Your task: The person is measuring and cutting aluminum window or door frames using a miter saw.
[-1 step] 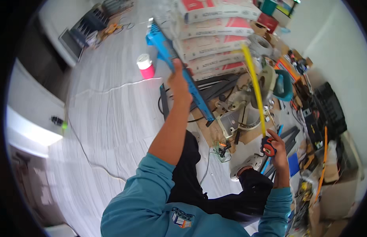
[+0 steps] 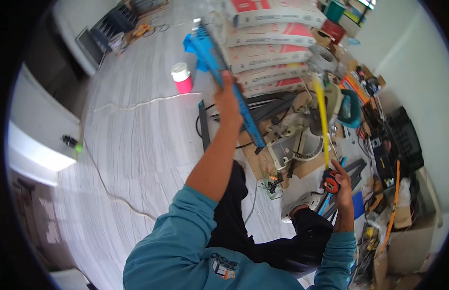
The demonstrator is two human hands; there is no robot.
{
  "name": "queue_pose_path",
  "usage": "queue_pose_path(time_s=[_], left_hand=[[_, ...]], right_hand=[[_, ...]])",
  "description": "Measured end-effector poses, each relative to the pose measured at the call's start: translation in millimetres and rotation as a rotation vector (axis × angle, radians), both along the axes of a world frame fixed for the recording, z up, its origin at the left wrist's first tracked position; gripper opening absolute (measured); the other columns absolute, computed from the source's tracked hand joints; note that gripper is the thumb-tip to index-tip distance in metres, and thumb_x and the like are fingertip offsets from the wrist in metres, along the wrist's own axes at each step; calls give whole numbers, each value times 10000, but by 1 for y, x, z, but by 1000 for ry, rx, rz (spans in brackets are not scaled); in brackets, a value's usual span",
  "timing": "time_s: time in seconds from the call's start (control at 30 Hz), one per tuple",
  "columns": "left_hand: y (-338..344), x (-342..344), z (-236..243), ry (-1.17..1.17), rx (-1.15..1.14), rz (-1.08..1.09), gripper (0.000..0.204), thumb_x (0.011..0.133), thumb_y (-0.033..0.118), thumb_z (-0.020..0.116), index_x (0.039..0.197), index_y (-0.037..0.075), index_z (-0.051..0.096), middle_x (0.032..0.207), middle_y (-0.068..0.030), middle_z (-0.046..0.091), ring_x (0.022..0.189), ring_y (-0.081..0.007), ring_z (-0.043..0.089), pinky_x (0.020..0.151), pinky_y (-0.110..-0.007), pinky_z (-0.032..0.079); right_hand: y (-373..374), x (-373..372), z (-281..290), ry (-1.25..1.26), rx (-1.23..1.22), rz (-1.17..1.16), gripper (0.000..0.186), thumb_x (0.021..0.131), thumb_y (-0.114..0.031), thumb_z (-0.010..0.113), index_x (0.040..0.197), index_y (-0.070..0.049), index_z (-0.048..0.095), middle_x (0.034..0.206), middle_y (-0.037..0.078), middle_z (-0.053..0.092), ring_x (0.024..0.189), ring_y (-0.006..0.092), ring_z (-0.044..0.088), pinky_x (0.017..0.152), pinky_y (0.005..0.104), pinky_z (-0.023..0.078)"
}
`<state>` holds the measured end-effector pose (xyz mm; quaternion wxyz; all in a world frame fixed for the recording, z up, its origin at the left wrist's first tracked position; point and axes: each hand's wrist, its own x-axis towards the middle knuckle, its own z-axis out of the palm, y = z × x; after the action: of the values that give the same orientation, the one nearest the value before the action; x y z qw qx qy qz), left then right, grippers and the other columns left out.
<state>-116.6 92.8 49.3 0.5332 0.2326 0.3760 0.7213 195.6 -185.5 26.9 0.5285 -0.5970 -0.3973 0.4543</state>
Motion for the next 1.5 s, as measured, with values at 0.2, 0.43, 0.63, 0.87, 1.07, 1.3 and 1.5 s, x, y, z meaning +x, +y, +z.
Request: queue_pose_path(time_s=[0.2, 0.43, 0.63, 0.87, 1.07, 1.3, 1.5], left_hand=[[-13, 28, -1, 514, -11, -123, 586, 864, 580, 625, 911, -4, 636, 742, -126, 630, 708, -281, 614, 670, -377, 462], [-49, 62, 5, 661, 265, -214, 542, 804, 550, 709, 873, 32, 564, 665, -147, 627, 662, -322, 658, 624, -410, 487], [-45, 62, 6, 539, 246, -178, 508, 818, 500, 721, 916, 47, 512, 651, -161, 618, 695, -377, 662, 620, -429, 488], [-39, 31, 14, 612, 180, -170, 477, 858, 488, 694, 833, 24, 584, 652, -84, 574, 578, -194, 527, 568, -361, 438], [-19, 19, 5, 532, 56, -101, 422, 855, 454, 719, 853, 49, 602, 705, 28, 489, 637, -91, 412, 591, -267, 369], [-18, 29, 4, 372, 142, 59, 449, 865, 418, 722, 1022, 42, 534, 873, -2, 487, 786, -86, 409, 731, -249, 367], [-20, 36, 6, 386, 186, -7, 506, 932, 478, 615, 1054, 6, 478, 936, -50, 507, 885, -138, 448, 849, -291, 379]], right_hand=[[18, -15, -22, 15, -178, -64, 650, 857, -313, 539, 1444, -53, 437, 1045, 92, 593, 888, 164, 607, 740, 285, 530], [5, -11, -99, -336, -525, 139, 562, 898, -231, 549, 1386, 29, 450, 829, 59, 648, 672, 115, 592, 618, 250, 507], [-47, -36, -247, -394, -428, 407, 298, 919, -208, 550, 1116, 10, 598, 772, 52, 634, 572, 134, 569, 543, 297, 484], [-79, -140, -265, -34, -932, 303, 646, 868, -268, 599, 1438, -33, 406, 815, 77, 639, 648, 166, 593, 599, 306, 490], [-46, -135, -276, -480, -858, 494, 799, 790, -444, 640, 1490, -172, 364, 1204, 223, 638, 1139, 376, 598, 1010, 396, 438], [-24, -122, -309, -411, -800, 245, 574, 844, -422, 620, 1362, -185, 549, 1118, 200, 672, 1100, 366, 591, 922, 423, 501], [-36, -131, -344, -531, -964, 124, 426, 860, -366, 606, 1252, -202, 621, 1108, 216, 632, 1211, 424, 422, 1009, 487, 427]])
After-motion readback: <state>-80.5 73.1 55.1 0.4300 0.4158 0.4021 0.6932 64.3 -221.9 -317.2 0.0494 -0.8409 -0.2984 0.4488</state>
